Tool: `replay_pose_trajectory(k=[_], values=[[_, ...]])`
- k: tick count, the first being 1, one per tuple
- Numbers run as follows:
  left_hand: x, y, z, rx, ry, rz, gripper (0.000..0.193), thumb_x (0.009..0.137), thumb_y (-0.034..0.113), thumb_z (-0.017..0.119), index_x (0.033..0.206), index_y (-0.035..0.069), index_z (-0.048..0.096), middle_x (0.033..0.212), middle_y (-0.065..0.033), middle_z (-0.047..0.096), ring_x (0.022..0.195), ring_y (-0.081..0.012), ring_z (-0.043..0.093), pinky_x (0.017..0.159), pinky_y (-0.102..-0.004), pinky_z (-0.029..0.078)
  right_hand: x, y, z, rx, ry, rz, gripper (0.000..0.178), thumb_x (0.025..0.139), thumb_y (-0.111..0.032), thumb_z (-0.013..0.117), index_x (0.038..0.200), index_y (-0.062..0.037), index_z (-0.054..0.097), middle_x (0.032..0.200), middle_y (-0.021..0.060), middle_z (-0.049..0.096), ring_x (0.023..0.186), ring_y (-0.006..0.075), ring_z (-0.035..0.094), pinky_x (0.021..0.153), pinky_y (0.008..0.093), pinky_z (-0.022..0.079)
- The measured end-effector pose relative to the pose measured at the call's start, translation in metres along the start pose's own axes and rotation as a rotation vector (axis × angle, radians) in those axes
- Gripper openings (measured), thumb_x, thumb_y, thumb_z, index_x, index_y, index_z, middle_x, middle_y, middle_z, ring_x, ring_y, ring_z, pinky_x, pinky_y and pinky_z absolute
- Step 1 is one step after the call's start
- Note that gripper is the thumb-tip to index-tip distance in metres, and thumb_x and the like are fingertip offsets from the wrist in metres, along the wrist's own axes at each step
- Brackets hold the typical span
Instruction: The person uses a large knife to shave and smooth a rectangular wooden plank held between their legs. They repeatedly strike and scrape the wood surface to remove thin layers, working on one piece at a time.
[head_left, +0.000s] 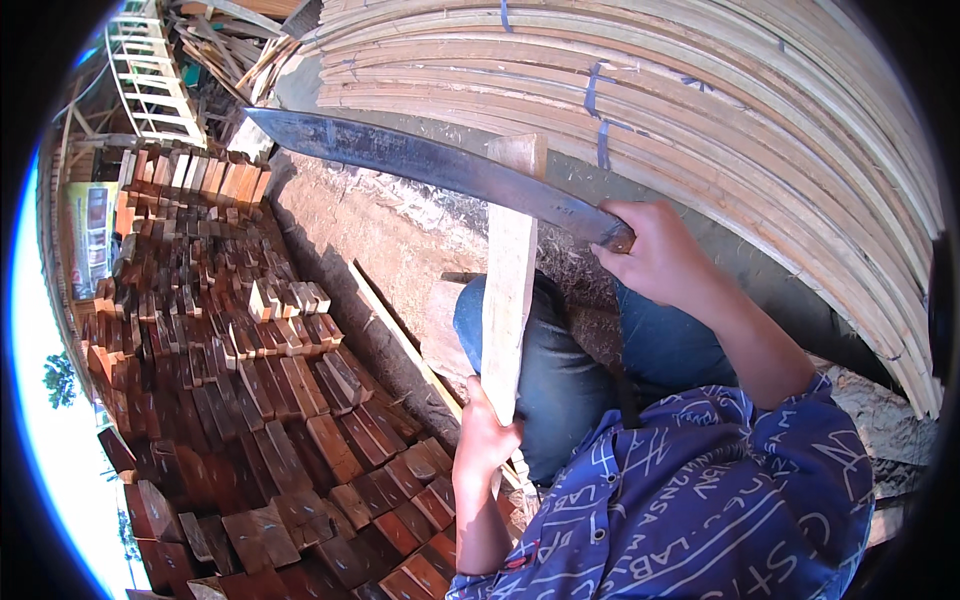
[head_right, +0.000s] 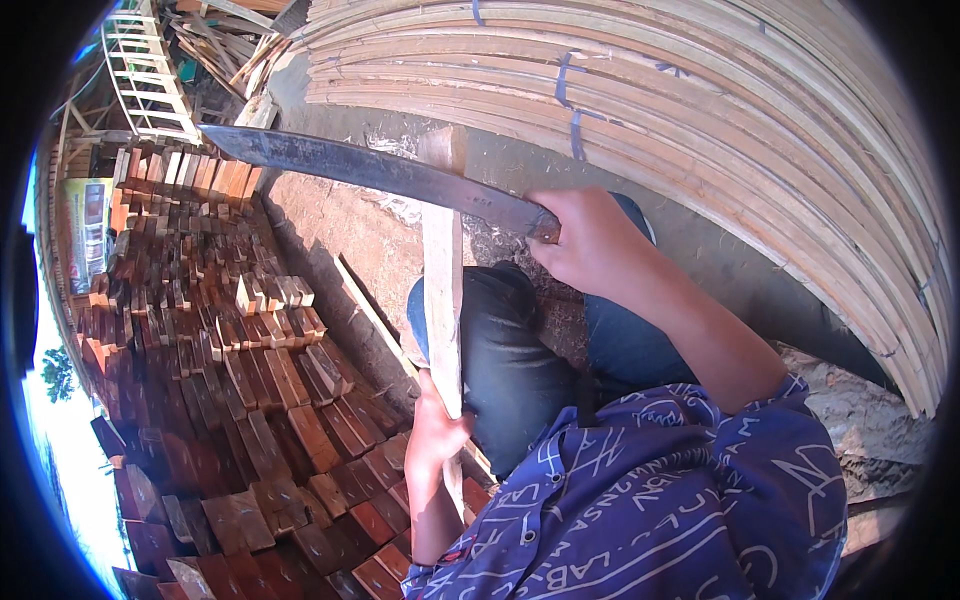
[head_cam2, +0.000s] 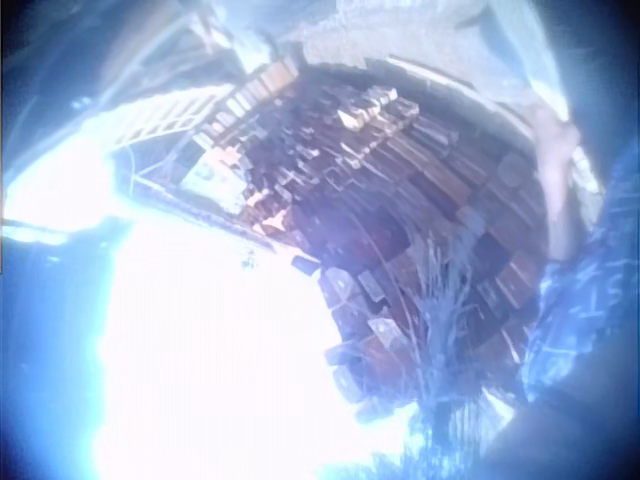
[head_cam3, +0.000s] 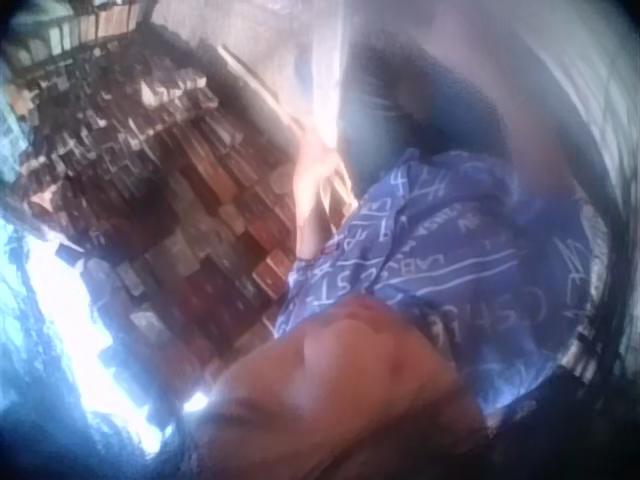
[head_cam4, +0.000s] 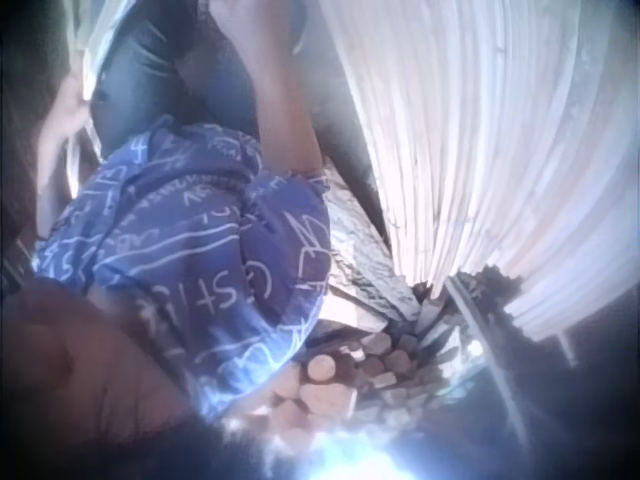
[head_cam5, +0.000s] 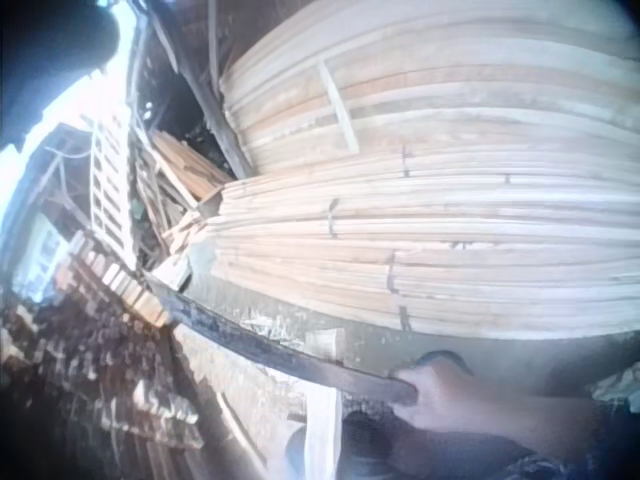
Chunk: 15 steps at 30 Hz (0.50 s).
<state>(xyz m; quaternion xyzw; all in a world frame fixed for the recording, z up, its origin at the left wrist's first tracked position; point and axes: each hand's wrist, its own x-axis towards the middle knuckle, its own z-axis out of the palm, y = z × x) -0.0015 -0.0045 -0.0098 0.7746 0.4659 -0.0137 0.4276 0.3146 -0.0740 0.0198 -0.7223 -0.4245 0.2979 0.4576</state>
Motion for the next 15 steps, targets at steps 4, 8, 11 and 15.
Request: replay_pose_trajectory(k=[4,8,11,15], values=[[-0.006,-0.008,0.009,-0.075,-0.007,0.025,0.044,0.068,-0.004,0.058,0.107,-0.007,0.04,0.088,-0.0329,0.065,0.093,-0.0488,0.067,0.081,-0.0452,0.053,-0.009,0.0,0.011,-0.026,0.072,-0.006,0.032,0.077,-0.005,0.066,0.108,0.0036,0.066,0.077,0.0258,0.065,0.068,0.0365,0.066,0.065,0.0412,0.05],[-0.008,-0.013,0.007,-0.034,0.027,0.03,0.044,0.066,-0.003,0.057,0.106,-0.007,0.04,0.085,-0.0332,0.064,0.089,-0.0508,0.066,0.078,-0.0464,0.054,-0.024,0.009,0.018,0.026,0.075,0.067,0.035,0.077,-0.005,0.065,0.111,0.0037,0.064,0.082,0.0249,0.067,0.074,0.0348,0.068,0.068,0.0397,0.05],[-0.006,-0.017,0.003,0.025,0.016,0.024,0.046,0.065,-0.002,0.055,0.108,-0.008,0.04,0.086,-0.033,0.064,0.091,-0.0497,0.066,0.081,-0.0449,0.053,-0.032,0.008,0.02,0.076,0.061,0.105,0.035,0.078,-0.004,0.064,0.112,0.0036,0.064,0.085,0.0244,0.067,0.077,0.0329,0.068,0.07,0.0378,0.05],[-0.005,-0.015,-0.001,0.003,-0.008,-0.001,0.051,0.062,-0.001,0.053,0.111,-0.009,0.041,0.091,-0.0313,0.065,0.095,-0.046,0.068,0.085,-0.0401,0.052,-0.036,0.006,0.027,0.119,0.113,0.079,0.034,0.078,-0.003,0.064,0.111,0.0044,0.064,0.083,0.0208,0.068,0.076,0.0281,0.067,0.071,0.0363,0.05]])
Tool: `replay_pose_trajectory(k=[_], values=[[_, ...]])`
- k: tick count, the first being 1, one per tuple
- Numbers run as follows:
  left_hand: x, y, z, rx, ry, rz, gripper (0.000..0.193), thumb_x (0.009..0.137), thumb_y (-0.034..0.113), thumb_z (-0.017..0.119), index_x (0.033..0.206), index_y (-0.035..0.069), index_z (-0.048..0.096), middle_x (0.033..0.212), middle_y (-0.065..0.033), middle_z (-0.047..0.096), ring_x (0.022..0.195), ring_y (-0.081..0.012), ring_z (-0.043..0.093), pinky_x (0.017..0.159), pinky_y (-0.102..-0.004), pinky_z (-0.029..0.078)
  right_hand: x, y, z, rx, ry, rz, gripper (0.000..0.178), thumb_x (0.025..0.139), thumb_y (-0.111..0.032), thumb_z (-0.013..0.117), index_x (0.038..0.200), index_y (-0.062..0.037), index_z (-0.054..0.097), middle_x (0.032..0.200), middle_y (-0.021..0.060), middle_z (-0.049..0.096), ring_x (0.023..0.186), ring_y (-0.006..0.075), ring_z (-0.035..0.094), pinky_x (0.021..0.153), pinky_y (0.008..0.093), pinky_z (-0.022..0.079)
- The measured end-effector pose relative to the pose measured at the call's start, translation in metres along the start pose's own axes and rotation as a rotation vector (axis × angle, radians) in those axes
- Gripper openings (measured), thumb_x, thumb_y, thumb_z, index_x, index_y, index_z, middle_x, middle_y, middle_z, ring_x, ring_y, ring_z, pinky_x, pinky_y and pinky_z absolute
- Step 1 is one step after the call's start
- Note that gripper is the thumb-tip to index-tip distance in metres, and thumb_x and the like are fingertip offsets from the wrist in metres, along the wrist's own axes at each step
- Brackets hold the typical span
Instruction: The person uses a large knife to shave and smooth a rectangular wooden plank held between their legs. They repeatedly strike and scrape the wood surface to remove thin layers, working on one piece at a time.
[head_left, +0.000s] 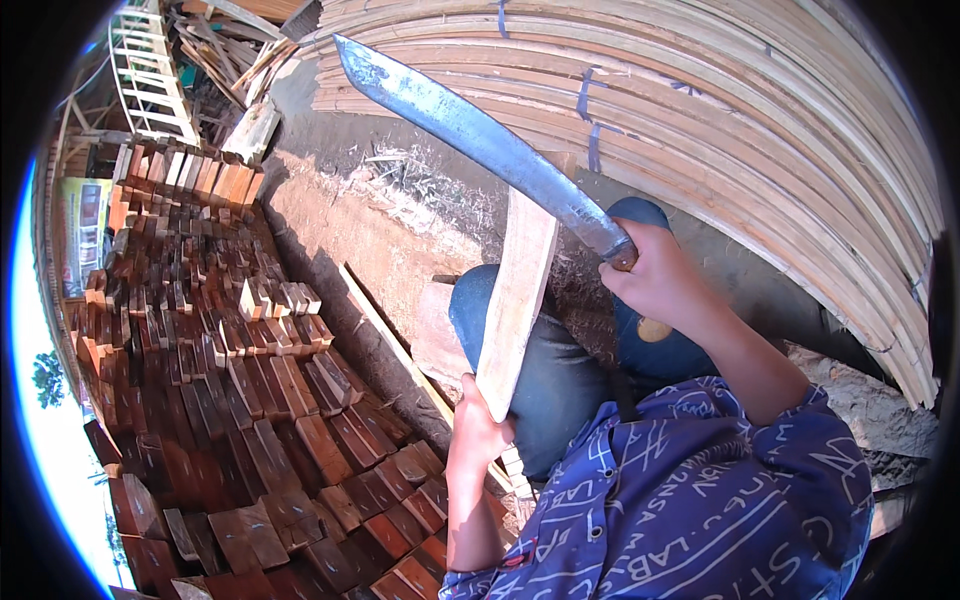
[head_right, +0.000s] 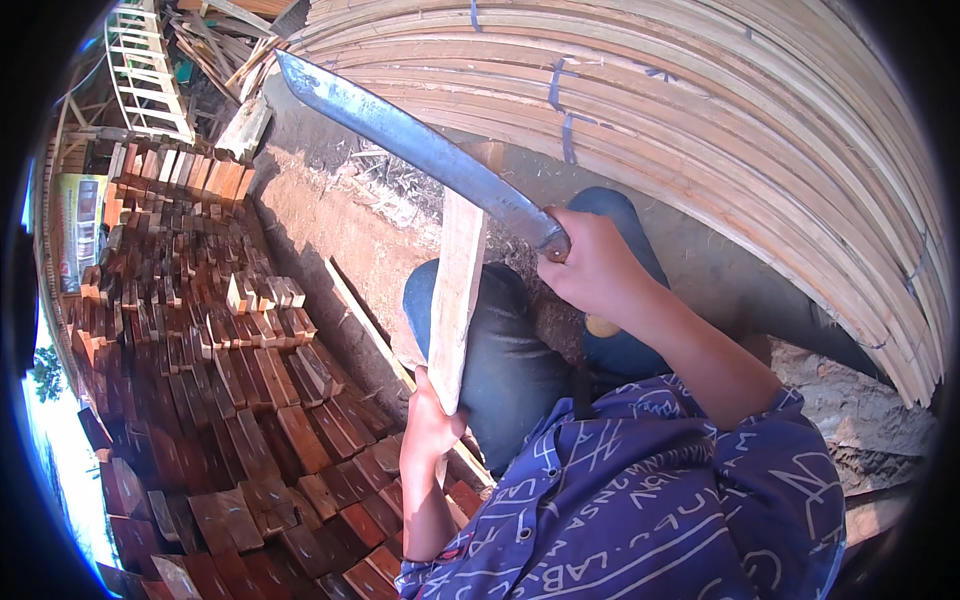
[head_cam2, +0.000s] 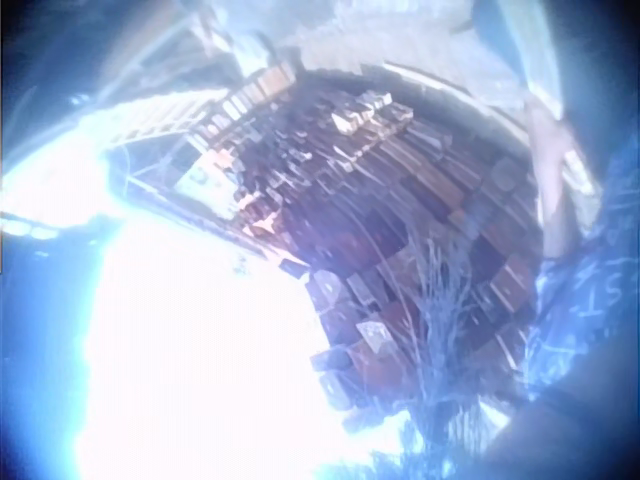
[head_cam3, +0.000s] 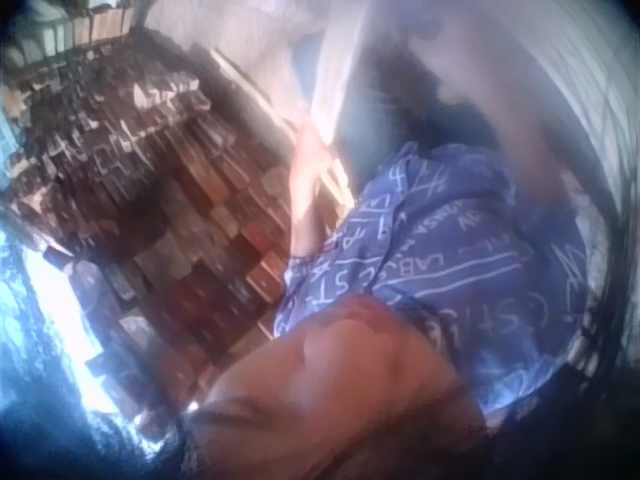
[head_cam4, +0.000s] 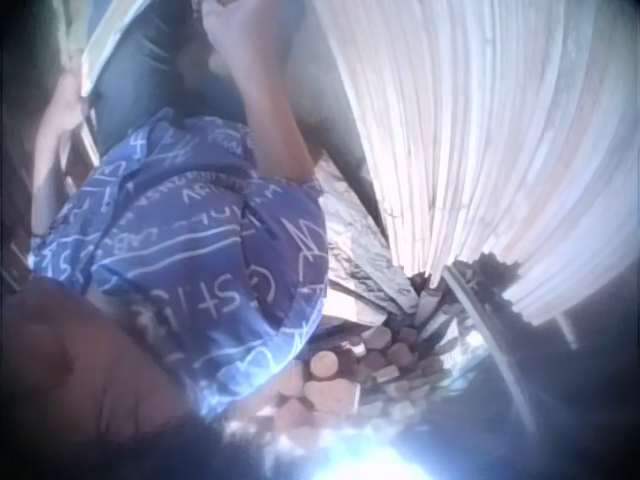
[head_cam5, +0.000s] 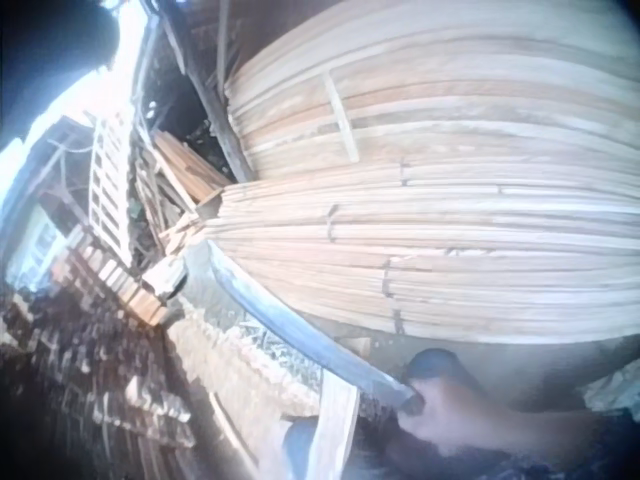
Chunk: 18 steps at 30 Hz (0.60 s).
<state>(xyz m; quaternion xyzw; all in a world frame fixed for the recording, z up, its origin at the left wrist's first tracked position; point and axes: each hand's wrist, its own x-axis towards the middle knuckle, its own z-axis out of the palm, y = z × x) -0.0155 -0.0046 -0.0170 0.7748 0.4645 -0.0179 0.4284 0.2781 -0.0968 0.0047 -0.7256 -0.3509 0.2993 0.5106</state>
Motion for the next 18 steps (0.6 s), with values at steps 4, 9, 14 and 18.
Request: replay_pose_trajectory(k=[4,9,14,18], values=[[0.0,0.0,0.001,-0.047,0.025,0.064,0.054,0.062,0.0,0.052,0.113,-0.01,0.041,0.091,-0.0294,0.065,0.093,-0.0408,0.069,0.084,-0.0385,0.052,-0.003,0.004,0.004,0.191,-0.101,0.184,0.032,0.08,-0.003,0.067,0.11,0.0047,0.061,0.074,0.0117,0.065,0.066,0.0183,0.062,0.062,0.0324,0.048],[-0.003,0.002,0.006,-0.076,0.034,0.074,0.049,0.065,0.001,0.053,0.11,-0.012,0.04,0.091,-0.0334,0.066,0.094,-0.0487,0.067,0.083,-0.042,0.054,-0.021,0.014,0.014,0.183,-0.19,0.214,0.035,0.086,-0.005,0.069,0.118,0.0049,0.058,0.065,0.0051,0.06,0.053,0.011,0.058,0.047,0.0293,0.045],[0.0,0.011,0.004,-0.072,0.026,0.046,0.049,0.066,0.001,0.054,0.111,-0.012,0.04,0.093,-0.0339,0.066,0.095,-0.049,0.067,0.083,-0.0411,0.053,-0.028,0.042,0.021,-0.074,-0.035,-0.142,0.029,0.081,-0.006,0.07,0.107,0.0046,0.063,0.074,0.0164,0.066,0.059,0.025,0.063,0.056,0.0379,0.049],[-0.002,0.003,0.004,-0.003,0.007,-0.041,0.054,0.064,-0.003,0.052,0.115,-0.01,0.037,0.094,-0.0287,0.065,0.093,-0.0371,0.068,0.086,-0.0368,0.051,-0.033,0.019,0.011,-0.221,-0.103,-0.06,0.027,0.079,-0.008,0.072,0.102,0.0022,0.063,0.08,0.0206,0.068,0.062,0.034,0.065,0.059,0.0395,0.05]])
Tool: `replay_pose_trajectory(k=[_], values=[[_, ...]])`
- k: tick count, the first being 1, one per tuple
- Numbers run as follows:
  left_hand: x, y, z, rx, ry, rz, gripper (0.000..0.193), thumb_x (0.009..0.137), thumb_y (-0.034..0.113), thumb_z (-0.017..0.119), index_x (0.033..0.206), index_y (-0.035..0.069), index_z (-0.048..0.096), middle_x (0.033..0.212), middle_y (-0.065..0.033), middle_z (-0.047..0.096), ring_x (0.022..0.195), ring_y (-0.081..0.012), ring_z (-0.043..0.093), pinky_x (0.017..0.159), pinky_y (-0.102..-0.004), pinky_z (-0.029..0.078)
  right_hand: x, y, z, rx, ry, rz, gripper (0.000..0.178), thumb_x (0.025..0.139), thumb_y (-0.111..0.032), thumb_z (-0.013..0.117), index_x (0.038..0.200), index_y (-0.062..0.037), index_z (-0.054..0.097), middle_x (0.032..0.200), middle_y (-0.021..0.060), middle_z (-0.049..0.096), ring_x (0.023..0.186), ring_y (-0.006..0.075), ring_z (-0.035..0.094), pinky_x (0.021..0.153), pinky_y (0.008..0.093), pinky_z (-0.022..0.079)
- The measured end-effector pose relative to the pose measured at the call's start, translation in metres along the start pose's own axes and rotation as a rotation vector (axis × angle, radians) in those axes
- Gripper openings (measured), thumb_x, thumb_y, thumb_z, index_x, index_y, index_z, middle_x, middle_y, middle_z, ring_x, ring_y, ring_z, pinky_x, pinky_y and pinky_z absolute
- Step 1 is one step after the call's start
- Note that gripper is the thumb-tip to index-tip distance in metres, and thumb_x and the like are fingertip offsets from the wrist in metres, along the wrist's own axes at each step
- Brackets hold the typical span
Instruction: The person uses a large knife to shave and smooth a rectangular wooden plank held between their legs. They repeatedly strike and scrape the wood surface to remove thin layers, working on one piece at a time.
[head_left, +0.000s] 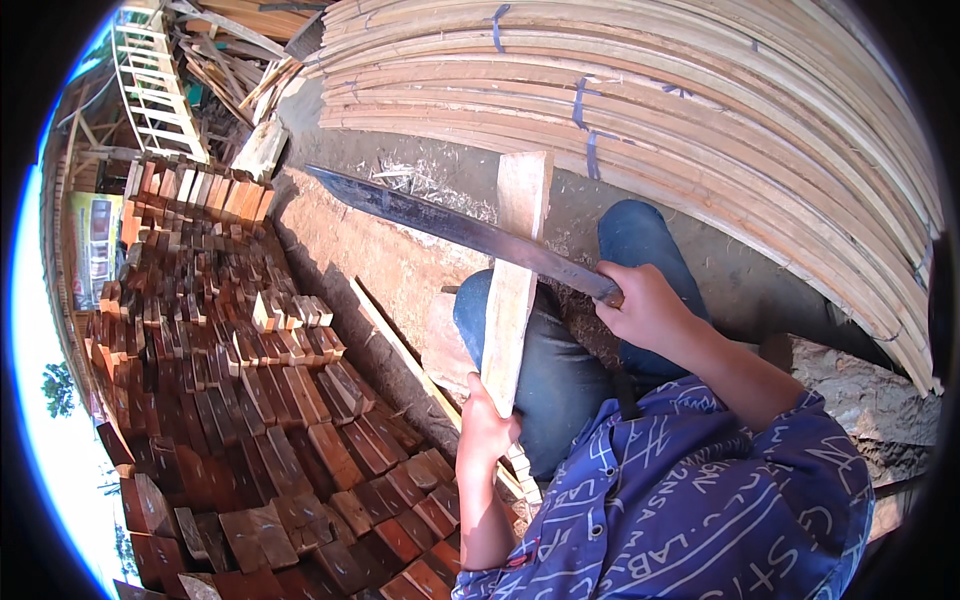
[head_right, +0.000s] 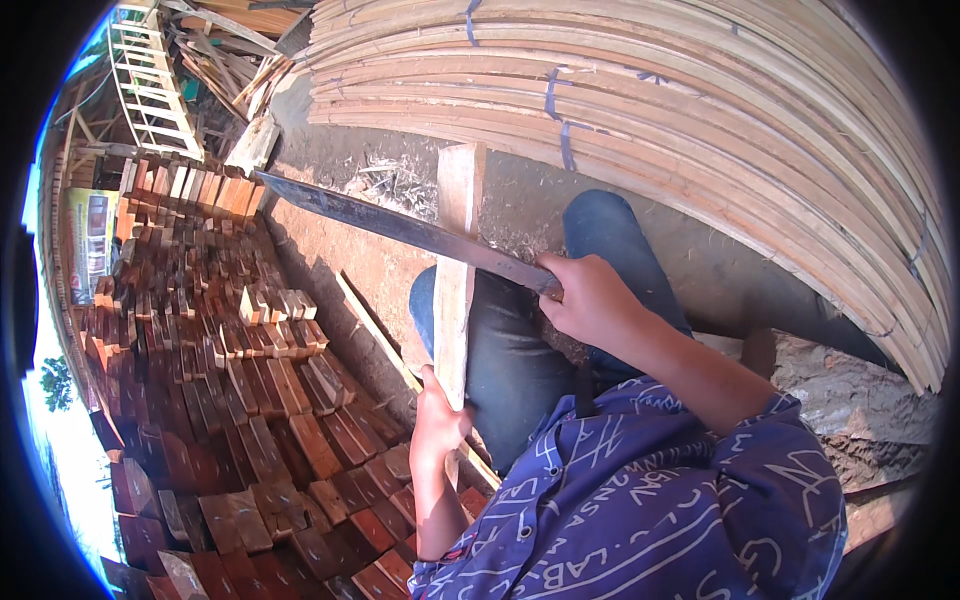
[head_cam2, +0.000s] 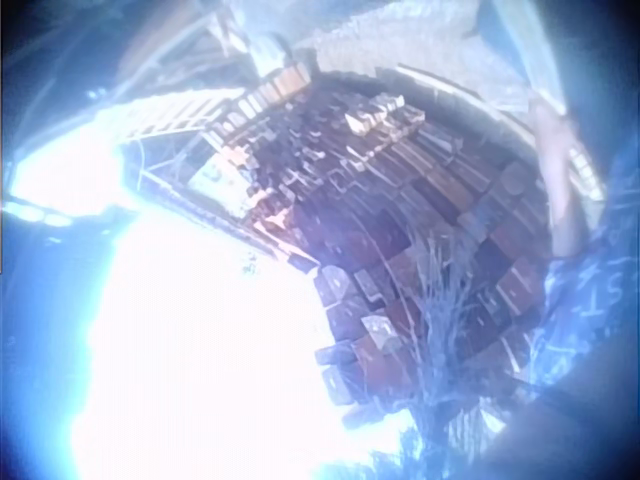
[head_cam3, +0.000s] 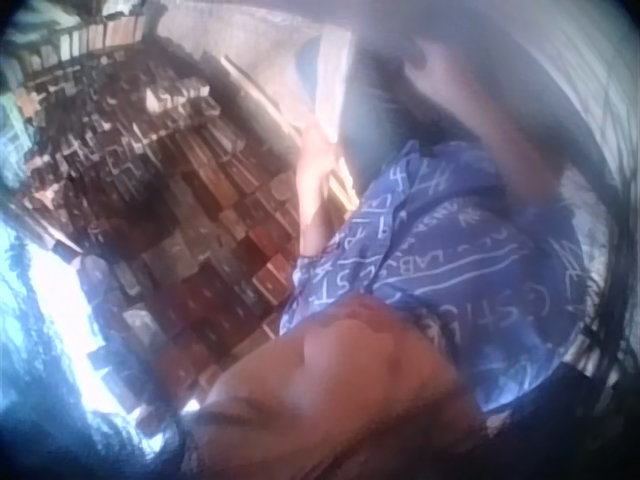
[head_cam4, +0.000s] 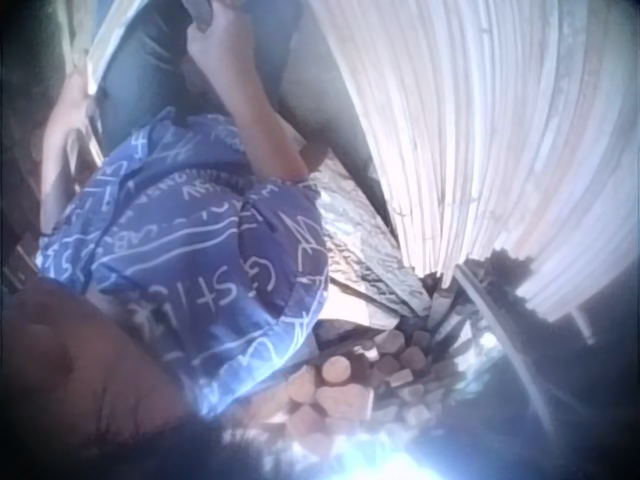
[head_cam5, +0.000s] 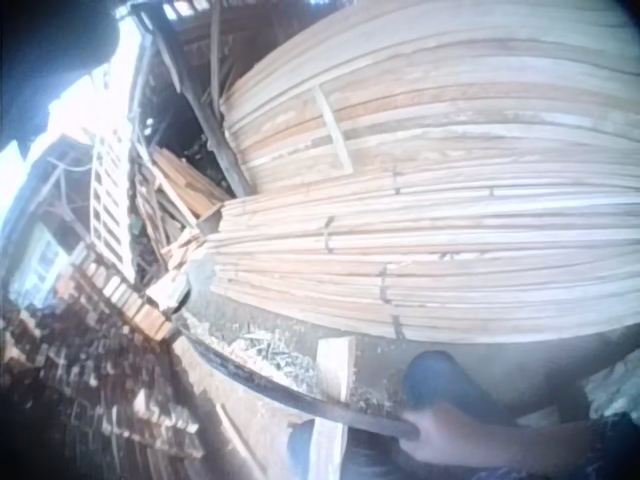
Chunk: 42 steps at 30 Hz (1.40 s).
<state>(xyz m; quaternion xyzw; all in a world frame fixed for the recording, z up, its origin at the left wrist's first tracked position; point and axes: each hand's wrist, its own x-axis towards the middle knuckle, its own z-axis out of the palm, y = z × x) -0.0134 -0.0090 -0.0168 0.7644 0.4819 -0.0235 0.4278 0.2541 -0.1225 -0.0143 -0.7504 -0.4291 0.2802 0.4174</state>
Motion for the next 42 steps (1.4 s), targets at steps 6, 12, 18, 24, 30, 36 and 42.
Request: replay_pose_trajectory(k=[6,12,18,24,30,36,42], values=[[-0.003,0.02,-0.001,-0.036,-0.066,-0.055,0.06,0.065,-0.001,0.054,0.121,-0.011,0.036,0.101,-0.0297,0.065,0.1,-0.0347,0.066,0.091,-0.0368,0.049,-0.009,0.0,0.006,-0.198,0.313,-0.308,0.027,0.073,-0.006,0.074,0.096,-0.0059,0.06,0.076,0.0102,0.064,0.066,0.0298,0.064,0.059,0.0391,0.05],[-0.014,0.02,0.012,-0.066,0.017,0.013,0.057,0.068,0.0,0.058,0.12,-0.014,0.038,0.096,-0.0331,0.066,0.099,-0.0447,0.068,0.086,-0.0411,0.052,0.015,0.003,-0.015,-0.44,0.227,-0.38,0.033,0.064,-0.008,0.075,0.093,-0.0073,0.059,0.084,0.0094,0.062,0.08,0.0313,0.065,0.069,0.042,0.051],[-0.011,0.02,0.011,-0.148,-0.031,-0.06,0.069,0.064,0.007,0.057,0.127,-0.014,0.039,0.107,-0.0272,0.065,0.1,-0.0299,0.064,0.091,-0.0355,0.049,0.053,0.002,-0.017,-0.565,-0.024,-0.31,0.032,0.062,-0.02,0.077,0.087,-0.0053,0.064,0.078,0.0127,0.065,0.075,0.0337,0.068,0.066,0.0455,0.053],[-0.01,0.01,0.011,-0.149,-0.017,0.031,0.067,0.064,0.005,0.055,0.127,-0.012,0.039,0.104,-0.0266,0.066,0.098,-0.0331,0.065,0.092,-0.036,0.049,0.087,0.005,-0.01,-0.568,0.025,-0.361,0.026,0.061,-0.022,0.076,0.078,-0.0045,0.066,0.075,0.0147,0.067,0.073,0.0354,0.068,0.065,0.0462,0.053],[-0.008,0.016,0.014,-0.024,0.032,-0.08,0.059,0.065,0.002,0.057,0.12,-0.013,0.04,0.097,-0.0329,0.064,0.096,-0.0476,0.066,0.087,-0.0413,0.051,0.119,0.002,-0.045,-0.621,0.131,-0.174,0.021,0.064,-0.022,0.072,0.074,-0.0035,0.068,0.072,0.0172,0.068,0.069,0.037,0.068,0.065,0.0458,0.056],[-0.011,0.016,0.023,0.023,0.138,0.031,0.053,0.068,0.001,0.06,0.114,-0.015,0.04,0.09,-0.0361,0.064,0.092,-0.0522,0.065,0.084,-0.0476,0.052,0.098,-0.008,-0.039,-0.585,0.085,-0.206,0.024,0.066,-0.027,0.073,0.074,-0.0048,0.069,0.069,0.0163,0.068,0.071,0.0358,0.069,0.067,0.0459,0.055],[-0.009,0.017,0.027,0.063,0.164,0.007,0.049,0.069,0.003,0.062,0.109,-0.013,0.04,0.086,-0.037,0.064,0.088,-0.053,0.064,0.079,-0.0495,0.052,0.1,-0.014,-0.031,-0.671,0.0,-0.23,0.022,0.063,-0.024,0.074,0.073,-0.0053,0.068,0.071,0.0142,0.068,0.071,0.0351,0.068,0.066,0.046,0.054]])
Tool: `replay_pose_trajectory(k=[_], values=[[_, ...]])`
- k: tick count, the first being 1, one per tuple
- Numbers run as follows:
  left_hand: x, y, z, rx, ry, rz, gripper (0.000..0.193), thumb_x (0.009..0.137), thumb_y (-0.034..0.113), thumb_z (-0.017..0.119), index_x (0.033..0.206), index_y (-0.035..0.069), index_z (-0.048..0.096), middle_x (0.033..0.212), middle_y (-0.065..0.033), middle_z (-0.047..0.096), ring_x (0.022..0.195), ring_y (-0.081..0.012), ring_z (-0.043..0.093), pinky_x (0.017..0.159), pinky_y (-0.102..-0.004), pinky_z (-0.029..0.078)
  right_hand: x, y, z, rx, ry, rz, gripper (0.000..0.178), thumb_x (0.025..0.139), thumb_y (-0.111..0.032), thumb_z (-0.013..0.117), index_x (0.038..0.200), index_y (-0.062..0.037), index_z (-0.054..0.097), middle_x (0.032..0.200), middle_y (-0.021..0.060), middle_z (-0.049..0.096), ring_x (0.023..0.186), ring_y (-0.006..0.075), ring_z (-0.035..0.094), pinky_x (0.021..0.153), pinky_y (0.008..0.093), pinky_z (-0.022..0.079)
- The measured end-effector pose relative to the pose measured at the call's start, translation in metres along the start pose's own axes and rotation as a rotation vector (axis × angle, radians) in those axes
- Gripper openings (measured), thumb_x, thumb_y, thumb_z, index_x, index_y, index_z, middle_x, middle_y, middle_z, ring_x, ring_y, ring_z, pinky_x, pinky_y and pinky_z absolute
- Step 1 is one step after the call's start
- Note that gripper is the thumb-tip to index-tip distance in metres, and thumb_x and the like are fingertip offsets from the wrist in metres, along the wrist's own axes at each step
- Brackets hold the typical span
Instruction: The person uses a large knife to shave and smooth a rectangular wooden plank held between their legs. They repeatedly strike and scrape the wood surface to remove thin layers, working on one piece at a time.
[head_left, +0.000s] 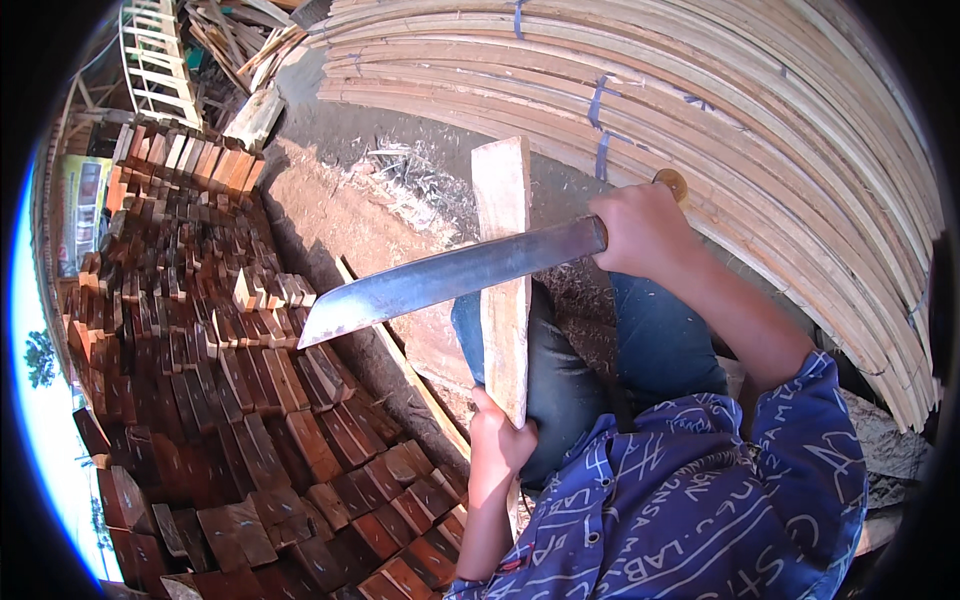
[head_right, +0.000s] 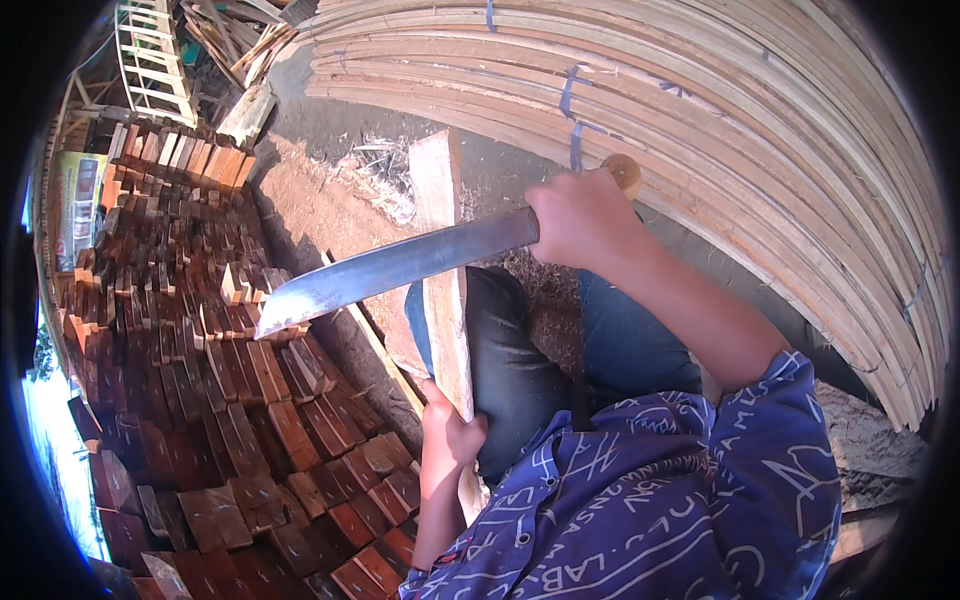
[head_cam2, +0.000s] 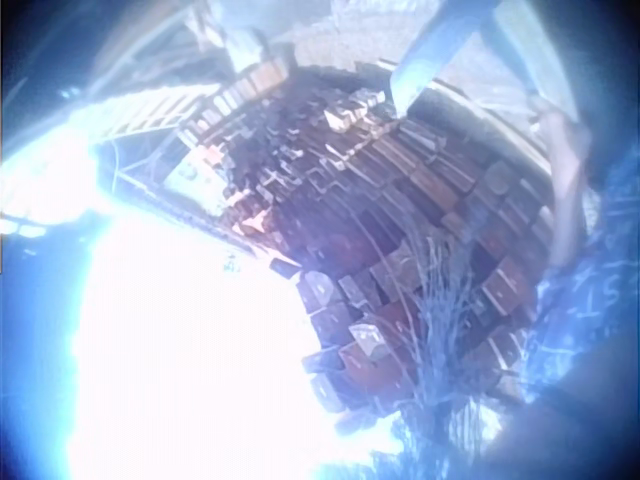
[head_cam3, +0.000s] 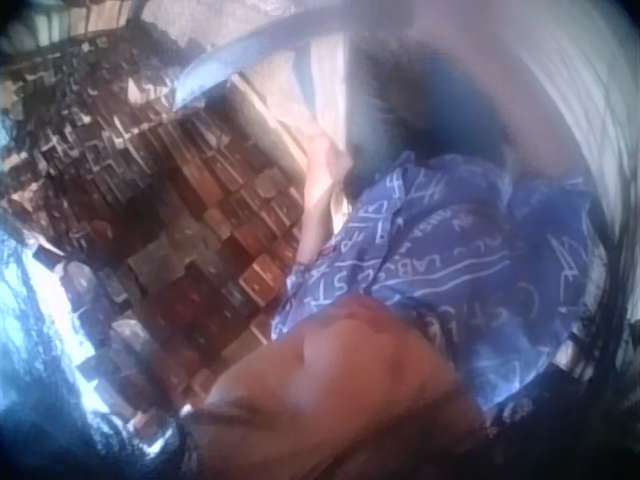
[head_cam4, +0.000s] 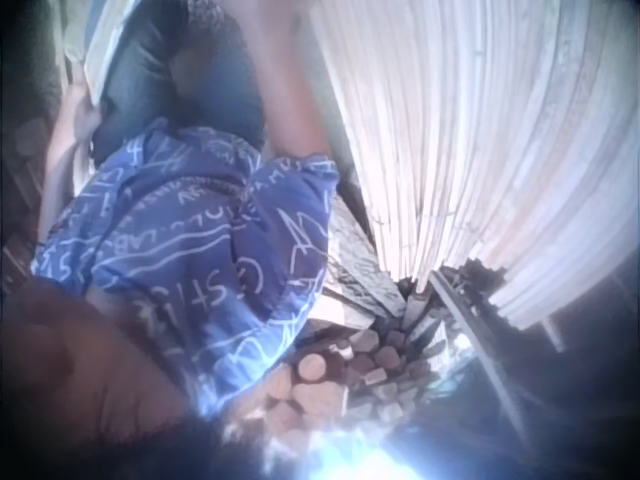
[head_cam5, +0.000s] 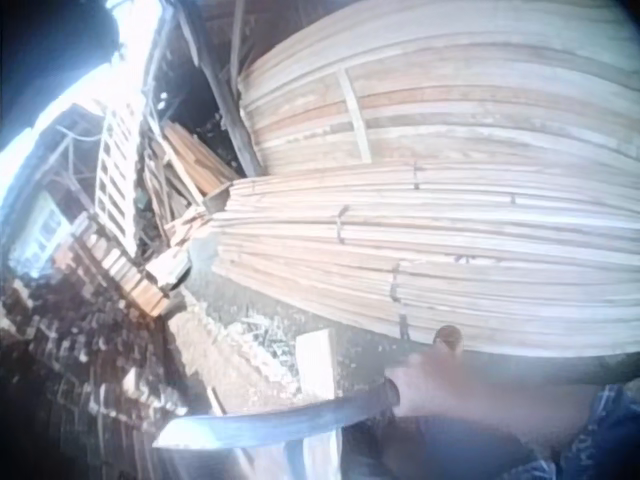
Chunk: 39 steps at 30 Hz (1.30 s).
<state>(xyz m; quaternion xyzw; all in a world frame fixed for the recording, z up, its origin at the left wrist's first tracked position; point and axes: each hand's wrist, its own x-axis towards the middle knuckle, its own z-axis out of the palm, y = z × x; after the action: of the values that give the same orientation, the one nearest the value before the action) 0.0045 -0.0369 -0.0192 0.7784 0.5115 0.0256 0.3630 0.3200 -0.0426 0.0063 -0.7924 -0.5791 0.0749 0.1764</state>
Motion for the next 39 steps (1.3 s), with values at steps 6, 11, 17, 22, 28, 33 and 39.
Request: replay_pose_trajectory(k=[6,11,17,22,28,33,39], values=[[-0.003,0.011,0.001,0.103,0.027,-0.073,0.049,0.069,0.008,0.064,0.106,-0.011,0.038,0.079,-0.0357,0.063,0.079,-0.0536,0.064,0.072,-0.0521,0.053,0.024,0.019,-0.009,-0.074,0.075,0.184,0.02,0.064,-0.021,0.073,0.076,-0.0057,0.07,0.071,0.0163,0.069,0.074,0.0344,0.07,0.068,0.0456,0.055],[0.0,0.01,-0.001,0.095,-0.033,-0.112,0.054,0.069,0.006,0.062,0.112,-0.015,0.037,0.083,-0.0367,0.063,0.083,-0.0536,0.064,0.075,-0.0503,0.053,0.015,0.022,-0.006,-0.017,0.113,0.161,0.018,0.063,-0.019,0.071,0.074,-0.0043,0.067,0.069,0.0172,0.067,0.071,0.037,0.067,0.067,0.046,0.054],[0.003,-0.001,-0.003,0.01,-0.048,-0.013,0.051,0.069,0.003,0.059,0.111,-0.015,0.037,0.085,-0.0368,0.064,0.086,-0.0527,0.065,0.076,-0.0489,0.053,-0.005,-0.013,-0.006,-0.03,0.01,-0.061,0.019,0.065,-0.02,0.072,0.075,-0.0044,0.068,0.07,0.0159,0.067,0.07,0.0348,0.069,0.064,0.0442,0.055],[-0.001,-0.005,0.0,0.042,0.011,-0.057,0.052,0.069,0.004,0.06,0.112,-0.013,0.037,0.085,-0.0372,0.063,0.085,-0.0537,0.064,0.076,-0.0505,0.052,0.012,-0.005,-0.02,-0.153,0.091,-0.083,0.019,0.065,-0.02,0.073,0.075,-0.0047,0.067,0.071,0.0155,0.067,0.071,0.0345,0.069,0.063,0.0438,0.054],[0.006,-0.012,0.003,-0.031,0.044,0.028,0.05,0.069,0.006,0.064,0.108,-0.01,0.038,0.084,-0.0381,0.063,0.082,-0.0549,0.063,0.074,-0.0532,0.054,0.034,0.068,-0.038,-0.008,0.174,0.478,0.022,0.073,-0.017,0.068,0.083,0.0022,0.07,0.08,0.024,0.069,0.077,0.0404,0.068,0.073,0.0472,0.054],[0.009,-0.005,0.0,0.025,-0.005,-0.004,0.053,0.069,0.007,0.065,0.11,-0.01,0.038,0.086,-0.0386,0.063,0.083,-0.0546,0.063,0.077,-0.0532,0.054,-0.021,0.058,-0.007,0.077,-0.027,0.593,0.015,0.075,-0.015,0.066,0.079,-0.0015,0.071,0.077,0.0214,0.069,0.08,0.0399,0.068,0.074,0.0473,0.053],[0.011,-0.005,0.005,0.058,-0.033,-0.009,0.053,0.07,0.01,0.067,0.108,-0.01,0.037,0.08,-0.0377,0.061,0.078,-0.0547,0.063,0.074,-0.0536,0.053,-0.053,0.049,0.067,0.38,-0.154,0.748,0.025,0.081,-0.022,0.07,0.082,0.0023,0.069,0.078,0.0224,0.069,0.081,0.0384,0.069,0.074,0.0445,0.053]])
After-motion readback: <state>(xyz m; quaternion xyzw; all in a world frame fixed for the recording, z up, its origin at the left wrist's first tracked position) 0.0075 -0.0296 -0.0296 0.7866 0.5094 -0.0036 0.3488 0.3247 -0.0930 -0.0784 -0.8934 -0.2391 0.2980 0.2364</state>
